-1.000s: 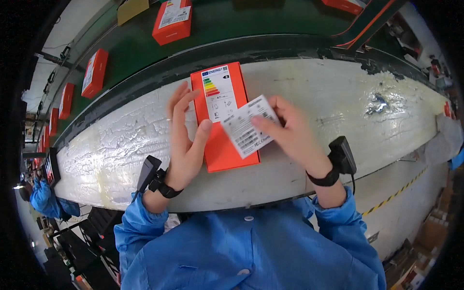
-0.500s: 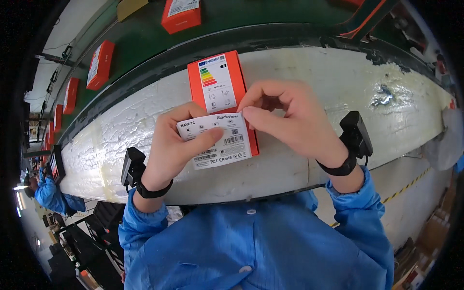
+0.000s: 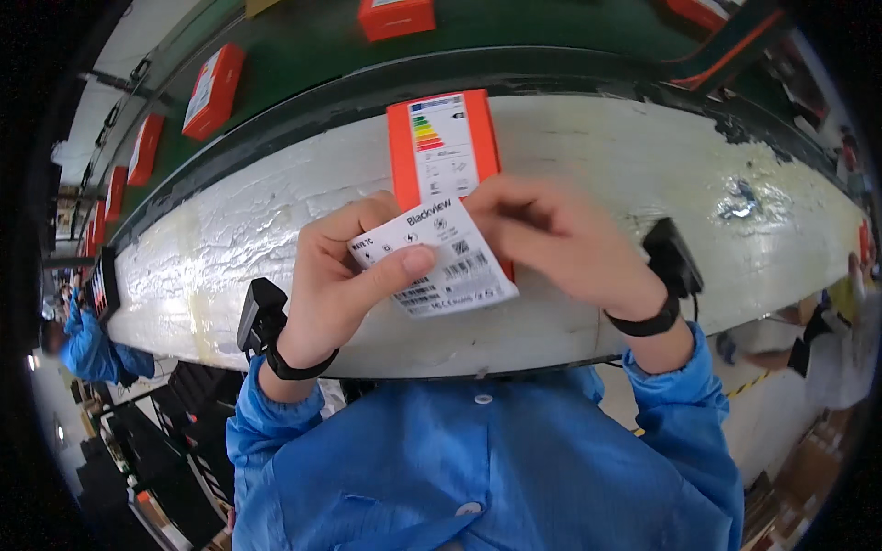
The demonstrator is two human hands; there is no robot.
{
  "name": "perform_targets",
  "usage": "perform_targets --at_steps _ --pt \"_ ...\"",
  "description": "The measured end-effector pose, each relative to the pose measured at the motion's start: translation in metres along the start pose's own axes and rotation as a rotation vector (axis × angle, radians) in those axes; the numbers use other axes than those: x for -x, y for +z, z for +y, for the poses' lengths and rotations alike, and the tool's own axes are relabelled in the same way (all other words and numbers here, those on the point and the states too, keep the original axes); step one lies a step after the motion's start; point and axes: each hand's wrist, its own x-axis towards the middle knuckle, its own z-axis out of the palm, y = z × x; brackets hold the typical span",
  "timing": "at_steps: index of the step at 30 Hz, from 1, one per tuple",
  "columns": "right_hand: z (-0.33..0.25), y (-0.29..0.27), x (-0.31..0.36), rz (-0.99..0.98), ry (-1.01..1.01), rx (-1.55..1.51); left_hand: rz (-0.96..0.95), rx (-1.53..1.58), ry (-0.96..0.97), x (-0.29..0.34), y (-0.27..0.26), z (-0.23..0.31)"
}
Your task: The recorder is applying white information stickers to the back of red product boxes on a conveyor belt.
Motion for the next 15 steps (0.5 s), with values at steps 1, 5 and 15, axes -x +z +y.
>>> perform_targets --at_steps 1,5,15 --pt "-0.006 0.005 0.0 0.075 -0.084 -0.07 0.035 -0.017 -0.014 0.003 -0.003 -0.001" --pt "-0.008 0.015 -0.006 -0.021 -0.219 0.347 0.112 -0.128 -0.026 0.028 -0.021 -0.005" --pt "0.011 -0.047 0.013 0.382 -0.289 0.262 0.941 -1.302 -0.776 0.244 -0.097 -0.052"
